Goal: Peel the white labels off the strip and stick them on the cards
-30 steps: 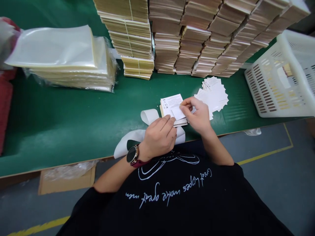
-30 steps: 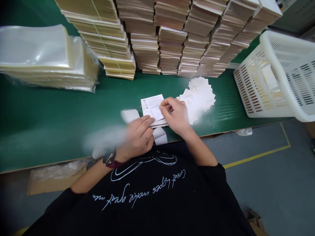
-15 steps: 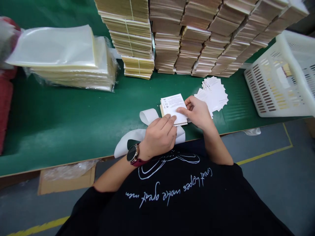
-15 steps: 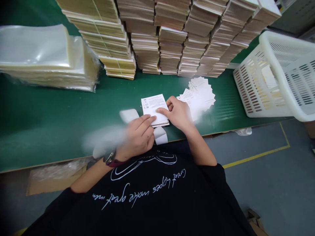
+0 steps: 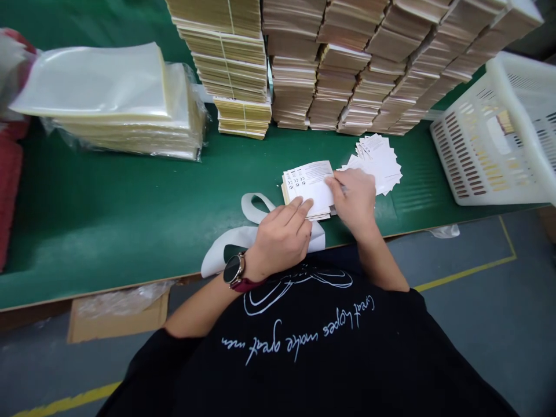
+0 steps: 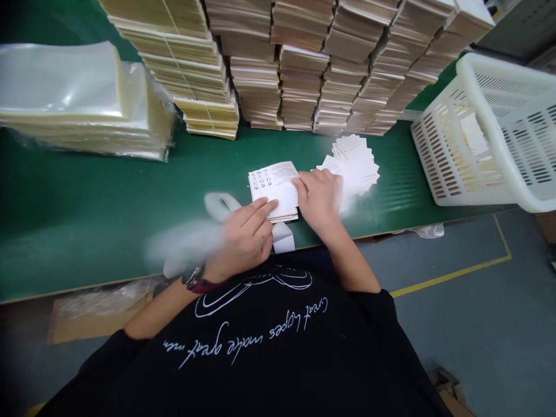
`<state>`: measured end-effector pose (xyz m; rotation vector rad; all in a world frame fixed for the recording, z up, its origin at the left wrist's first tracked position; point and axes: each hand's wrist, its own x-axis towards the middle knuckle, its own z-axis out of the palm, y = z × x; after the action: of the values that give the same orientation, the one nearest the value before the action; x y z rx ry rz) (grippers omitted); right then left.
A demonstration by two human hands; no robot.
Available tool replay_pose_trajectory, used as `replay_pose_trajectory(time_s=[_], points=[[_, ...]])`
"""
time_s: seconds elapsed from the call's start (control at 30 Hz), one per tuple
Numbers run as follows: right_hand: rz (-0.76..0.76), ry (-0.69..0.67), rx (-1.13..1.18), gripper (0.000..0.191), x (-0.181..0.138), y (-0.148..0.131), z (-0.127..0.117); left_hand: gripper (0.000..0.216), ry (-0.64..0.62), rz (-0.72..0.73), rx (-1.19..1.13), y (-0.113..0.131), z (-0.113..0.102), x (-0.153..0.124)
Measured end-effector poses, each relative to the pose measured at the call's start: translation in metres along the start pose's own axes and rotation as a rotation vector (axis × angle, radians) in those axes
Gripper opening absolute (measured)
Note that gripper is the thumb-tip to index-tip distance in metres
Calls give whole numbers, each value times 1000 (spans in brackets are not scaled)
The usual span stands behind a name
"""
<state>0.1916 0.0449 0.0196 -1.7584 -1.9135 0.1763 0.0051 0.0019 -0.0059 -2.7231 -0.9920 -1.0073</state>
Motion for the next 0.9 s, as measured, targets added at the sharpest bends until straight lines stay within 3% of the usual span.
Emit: replay_pose_trajectory(time_s=[0.17,0.23,0.3,0.4,0.5,0.57,0.63,0.77,0.9], points=[[39,73,79,24,-7,29,-25,9,58,-6,-11,-1,1,-2],[98,93,-38,15,-12,42,-37,11,117,-26,-63,-2,2,-4],[124,143,-120,23,-21,45,-46,13,167,-68,-115,-4,3,-7],[-4,72,167,40,-43,28,-47,16,204,-134,-171,-5,2,-7],[-157,-164,535,30,-62,1,-38,18,219,-154,-216,-6,-1,-5],[-171,-193,651,17,-68,-11,-32,15,221,-178,-218,-5,-4,-4],[-137,-163,707,10,-69,-16,-27,4,250,-221,-193,-3,-5,-3],[-130,-133,710,7,-68,-13,-23,26,243,-100,-207,-2,-5,-5],[-279,112,457,14,-74,-7,-18,12,145,-39,-240,-3,-5,-6]])
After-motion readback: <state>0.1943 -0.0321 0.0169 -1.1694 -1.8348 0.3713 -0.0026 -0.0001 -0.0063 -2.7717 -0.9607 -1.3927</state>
